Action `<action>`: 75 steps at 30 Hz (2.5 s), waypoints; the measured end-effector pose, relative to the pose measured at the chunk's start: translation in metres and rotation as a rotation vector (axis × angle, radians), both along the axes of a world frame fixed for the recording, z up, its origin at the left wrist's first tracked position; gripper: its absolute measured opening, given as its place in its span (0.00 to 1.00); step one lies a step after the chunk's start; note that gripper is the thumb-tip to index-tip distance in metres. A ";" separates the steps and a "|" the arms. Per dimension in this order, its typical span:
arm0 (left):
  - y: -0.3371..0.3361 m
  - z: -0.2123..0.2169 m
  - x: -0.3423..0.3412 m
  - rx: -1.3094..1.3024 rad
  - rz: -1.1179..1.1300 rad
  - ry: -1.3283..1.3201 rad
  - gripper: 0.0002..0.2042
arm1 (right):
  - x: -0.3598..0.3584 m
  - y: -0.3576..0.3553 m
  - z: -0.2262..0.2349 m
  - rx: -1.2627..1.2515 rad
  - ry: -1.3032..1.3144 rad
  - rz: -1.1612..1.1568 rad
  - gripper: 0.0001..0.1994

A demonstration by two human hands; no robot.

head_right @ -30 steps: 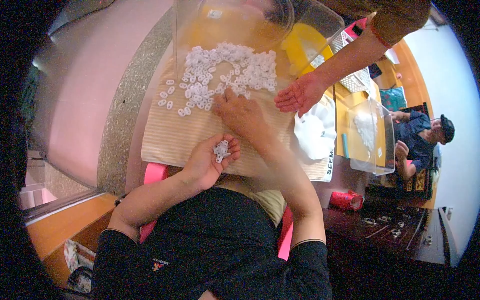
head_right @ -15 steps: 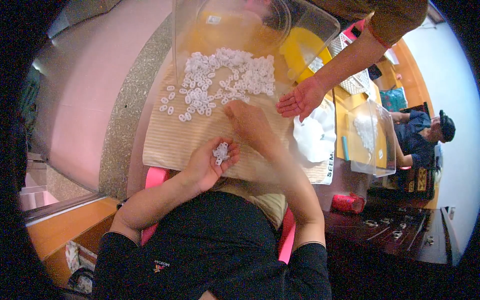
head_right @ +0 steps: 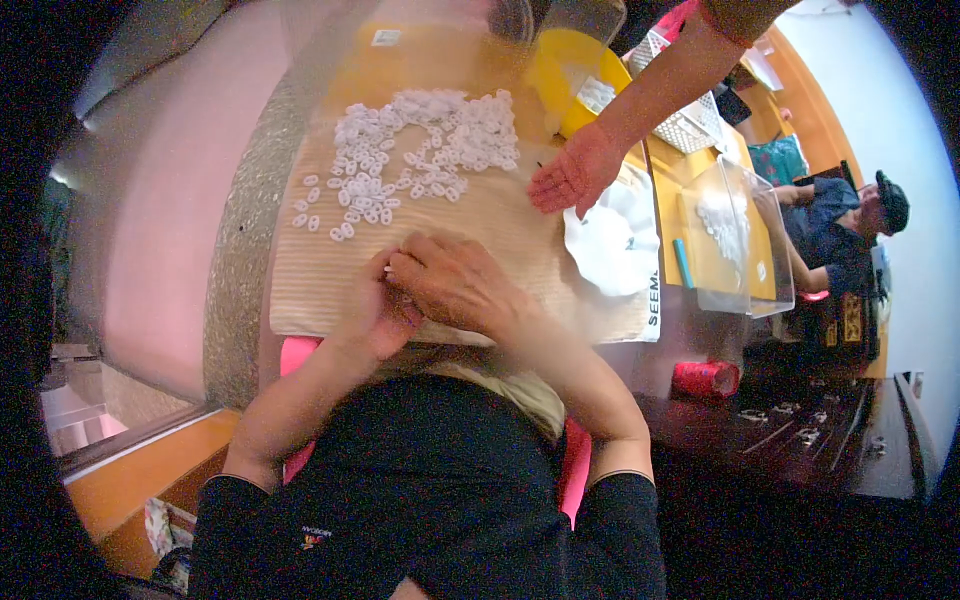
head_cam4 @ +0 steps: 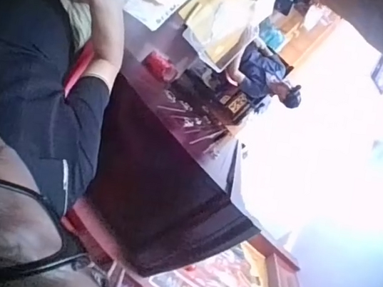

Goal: Sorting and inspecting small white plastic parts into various containers.

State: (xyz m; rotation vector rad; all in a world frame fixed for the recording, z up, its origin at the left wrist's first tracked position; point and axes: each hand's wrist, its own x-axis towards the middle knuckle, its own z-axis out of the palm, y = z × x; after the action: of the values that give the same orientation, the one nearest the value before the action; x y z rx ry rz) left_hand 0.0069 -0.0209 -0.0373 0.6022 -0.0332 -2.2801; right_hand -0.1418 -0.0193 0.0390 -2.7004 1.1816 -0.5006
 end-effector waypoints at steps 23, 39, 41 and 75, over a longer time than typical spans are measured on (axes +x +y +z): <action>-0.081 0.109 -0.152 -0.038 0.394 -0.096 0.14 | -0.081 0.047 0.041 -0.342 -1.008 -0.536 0.04; -0.082 0.113 -0.195 -0.370 0.587 -0.424 0.20 | -0.088 0.061 0.058 -0.296 -1.262 -0.474 0.04; -0.080 0.114 -0.196 -0.425 0.616 -0.545 0.20 | -0.089 0.062 0.061 -0.279 -1.288 -0.477 0.04; -0.084 0.093 -0.136 -0.579 0.271 -0.079 0.15 | -0.107 0.045 0.034 -0.219 -1.226 -0.537 0.05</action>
State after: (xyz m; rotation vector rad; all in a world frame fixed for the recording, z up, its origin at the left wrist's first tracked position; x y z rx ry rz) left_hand -0.1294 -0.1052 0.0557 0.3589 -0.5927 -1.8579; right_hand -0.2487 0.0260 0.0731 -1.4834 1.3525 -2.0104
